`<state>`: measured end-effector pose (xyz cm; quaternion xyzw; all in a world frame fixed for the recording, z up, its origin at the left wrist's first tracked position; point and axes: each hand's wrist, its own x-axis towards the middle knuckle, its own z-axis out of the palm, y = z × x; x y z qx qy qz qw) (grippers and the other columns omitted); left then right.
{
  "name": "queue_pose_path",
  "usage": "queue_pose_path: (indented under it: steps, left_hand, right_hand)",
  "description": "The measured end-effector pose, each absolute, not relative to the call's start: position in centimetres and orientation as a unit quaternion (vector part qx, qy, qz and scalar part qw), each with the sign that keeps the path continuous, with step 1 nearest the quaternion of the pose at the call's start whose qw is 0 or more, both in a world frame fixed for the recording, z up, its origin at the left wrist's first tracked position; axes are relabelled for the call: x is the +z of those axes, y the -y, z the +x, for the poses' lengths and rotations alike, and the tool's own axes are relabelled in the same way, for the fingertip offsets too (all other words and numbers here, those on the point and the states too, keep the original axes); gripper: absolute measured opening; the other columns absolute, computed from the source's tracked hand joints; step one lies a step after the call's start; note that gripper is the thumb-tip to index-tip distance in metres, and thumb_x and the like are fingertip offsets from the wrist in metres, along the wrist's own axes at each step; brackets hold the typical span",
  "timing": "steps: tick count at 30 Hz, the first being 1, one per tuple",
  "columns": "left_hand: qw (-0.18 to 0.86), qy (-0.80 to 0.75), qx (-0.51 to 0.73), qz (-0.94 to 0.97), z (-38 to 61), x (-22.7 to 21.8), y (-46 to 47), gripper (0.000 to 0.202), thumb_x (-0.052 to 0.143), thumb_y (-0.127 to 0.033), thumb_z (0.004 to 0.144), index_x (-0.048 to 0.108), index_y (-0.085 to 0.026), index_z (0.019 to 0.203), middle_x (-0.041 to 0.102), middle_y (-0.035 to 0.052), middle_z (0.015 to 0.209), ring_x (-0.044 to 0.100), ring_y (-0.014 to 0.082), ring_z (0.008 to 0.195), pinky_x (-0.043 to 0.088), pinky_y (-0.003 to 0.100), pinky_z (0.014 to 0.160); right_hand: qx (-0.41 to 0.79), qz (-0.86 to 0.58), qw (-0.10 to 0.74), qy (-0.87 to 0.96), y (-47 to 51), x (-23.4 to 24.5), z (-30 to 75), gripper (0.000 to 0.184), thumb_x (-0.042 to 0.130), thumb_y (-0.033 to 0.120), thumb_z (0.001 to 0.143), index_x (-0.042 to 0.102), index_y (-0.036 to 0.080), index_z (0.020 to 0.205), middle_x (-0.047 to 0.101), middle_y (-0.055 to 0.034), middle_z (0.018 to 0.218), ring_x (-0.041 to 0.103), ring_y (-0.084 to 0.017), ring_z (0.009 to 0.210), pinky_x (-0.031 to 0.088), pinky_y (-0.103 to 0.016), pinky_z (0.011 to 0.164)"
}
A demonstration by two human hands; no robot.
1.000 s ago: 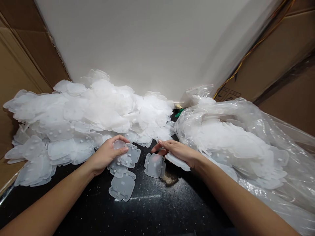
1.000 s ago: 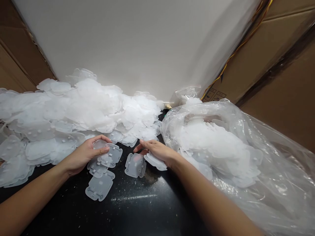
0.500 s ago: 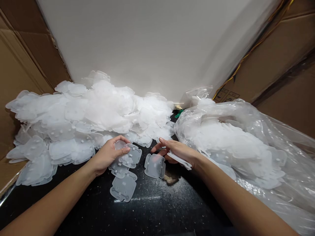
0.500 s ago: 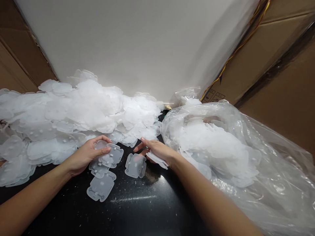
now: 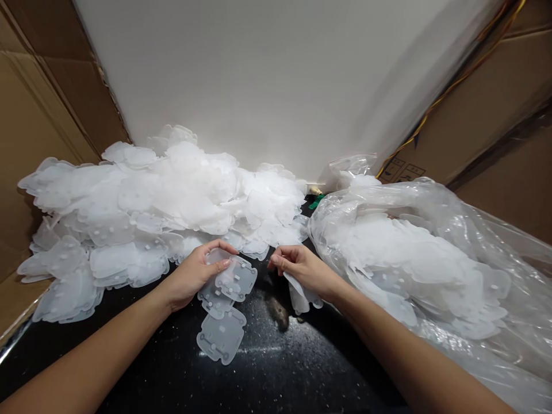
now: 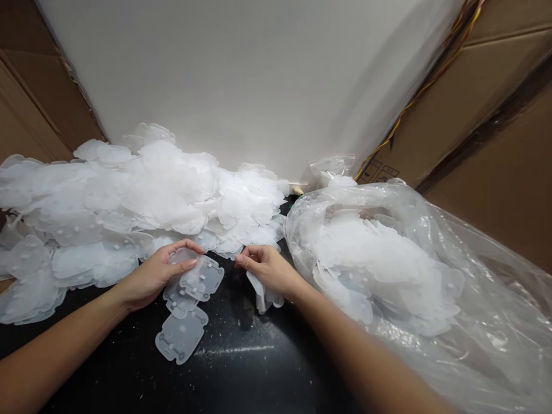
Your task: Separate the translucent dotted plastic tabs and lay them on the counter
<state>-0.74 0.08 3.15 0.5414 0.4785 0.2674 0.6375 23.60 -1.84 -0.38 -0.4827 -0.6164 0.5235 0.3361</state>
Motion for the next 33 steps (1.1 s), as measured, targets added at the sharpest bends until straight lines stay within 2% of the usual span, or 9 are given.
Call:
queue_pose_path:
  steps: [3, 7, 9, 11, 14, 19, 21, 26, 33]
  left_hand:
    - [0.64, -0.474, 0.264, 0.545, -0.6, 3.3, 0.1, 0.042, 0.079, -0.042, 0.071, 0.058, -0.02, 0.1, 0.066, -0.0022, 0.067, 0.061, 0.013, 0.055, 0.048, 0.023, 0.053]
    - [0.639, -0.462, 0.269, 0.553, -0.5, 3.2, 0.3, 0.042, 0.08, -0.042, 0.069, 0.059, -0.02, 0.098, 0.066, -0.0018, 0.074, 0.062, 0.0138, 0.059, 0.049, 0.025, 0.056]
    - [0.64, -0.457, 0.269, 0.557, -0.5, 3.2, 0.4, 0.042, 0.079, -0.044, 0.07, 0.059, -0.02, 0.099, 0.067, -0.0005, 0.078, 0.063, 0.0146, 0.063, 0.05, 0.026, 0.058]
    - [0.643, -0.458, 0.263, 0.554, -0.6, 3.3, 0.3, 0.042, 0.076, -0.047, 0.073, 0.058, -0.021, 0.101, 0.069, 0.0023, 0.087, 0.065, 0.0162, 0.068, 0.05, 0.027, 0.062]
    - [0.636, -0.469, 0.24, 0.563, -1.2, 3.6, 0.0, 0.043, 0.074, -0.048, 0.074, 0.058, -0.021, 0.105, 0.068, 0.0054, 0.099, 0.066, 0.0184, 0.08, 0.051, 0.029, 0.069]
    - [0.597, -0.454, 0.128, 0.648, -2.5, 4.5, -0.6, 0.05, 0.081, -0.029, 0.065, 0.059, -0.024, 0.11, 0.063, 0.0015, 0.1, 0.061, 0.0169, 0.084, 0.047, 0.026, 0.071]
    - [0.578, -0.455, 0.085, 0.672, -2.9, 4.8, -0.6, 0.051, 0.078, -0.026, 0.064, 0.059, -0.025, 0.112, 0.062, 0.0018, 0.101, 0.06, 0.0177, 0.083, 0.046, 0.026, 0.068]
    - [0.552, -0.451, 0.058, 0.699, -3.1, 4.6, -0.8, 0.047, 0.071, -0.026, 0.068, 0.059, -0.024, 0.114, 0.062, -0.0002, 0.087, 0.058, 0.0192, 0.079, 0.043, 0.026, 0.066]
    - [0.507, -0.504, 0.162, 0.68, -2.3, 4.5, -0.7, 0.036, 0.074, -0.031, 0.068, 0.063, -0.022, 0.101, 0.055, -0.0039, 0.072, 0.052, 0.0136, 0.062, 0.039, 0.024, 0.059]
  right_hand:
    - [0.53, -0.481, 0.343, 0.608, 2.1, -0.4, 22.8, 0.043, 0.061, 0.062, 0.08, 0.059, 0.019, 0.079, 0.043, 0.0054, 0.057, 0.031, -0.009, 0.05, 0.02, -0.025, 0.049]
    - [0.549, -0.482, 0.315, 0.606, 2.4, -0.3, 21.6, 0.042, 0.075, 0.044, 0.074, 0.062, 0.019, 0.105, 0.034, 0.0107, 0.051, 0.026, -0.008, 0.047, 0.019, -0.024, 0.047]
    - [0.554, -0.464, 0.31, 0.618, 2.5, -0.2, 21.2, 0.033, 0.074, 0.037, 0.075, 0.066, 0.017, 0.099, 0.033, 0.0104, 0.05, 0.027, -0.008, 0.048, 0.021, -0.023, 0.048]
    - [0.559, -0.44, 0.329, 0.62, 2.5, -0.1, 21.2, 0.02, 0.07, 0.035, 0.077, 0.067, 0.016, 0.085, 0.043, 0.007, 0.054, 0.036, -0.009, 0.051, 0.028, -0.023, 0.051]
    - [0.553, -0.402, 0.364, 0.632, 2.5, 0.3, 22.0, 0.013, 0.063, 0.029, 0.079, 0.067, 0.017, 0.08, 0.064, -0.0011, 0.074, 0.055, -0.014, 0.067, 0.041, -0.026, 0.063]
    - [0.472, -0.467, 0.288, 0.69, 2.1, 0.5, 24.1, 0.019, 0.05, 0.013, 0.076, 0.068, 0.019, 0.077, 0.07, -0.0034, 0.083, 0.061, -0.018, 0.08, 0.045, -0.029, 0.075]
    - [0.478, -0.489, 0.276, 0.676, 1.9, 0.4, 24.6, 0.02, 0.048, 0.012, 0.076, 0.066, 0.019, 0.08, 0.071, -0.0032, 0.082, 0.061, -0.018, 0.08, 0.044, -0.029, 0.075]
    - [0.53, -0.511, 0.254, 0.627, 1.6, 0.3, 24.9, 0.022, 0.048, 0.013, 0.078, 0.061, 0.019, 0.094, 0.073, -0.0032, 0.083, 0.055, -0.014, 0.063, 0.037, -0.027, 0.06]
    - [0.545, -0.488, 0.276, 0.624, 1.7, 0.4, 25.0, 0.012, 0.054, 0.022, 0.082, 0.06, 0.018, 0.091, 0.071, -0.0034, 0.079, 0.061, -0.018, 0.077, 0.041, -0.03, 0.074]
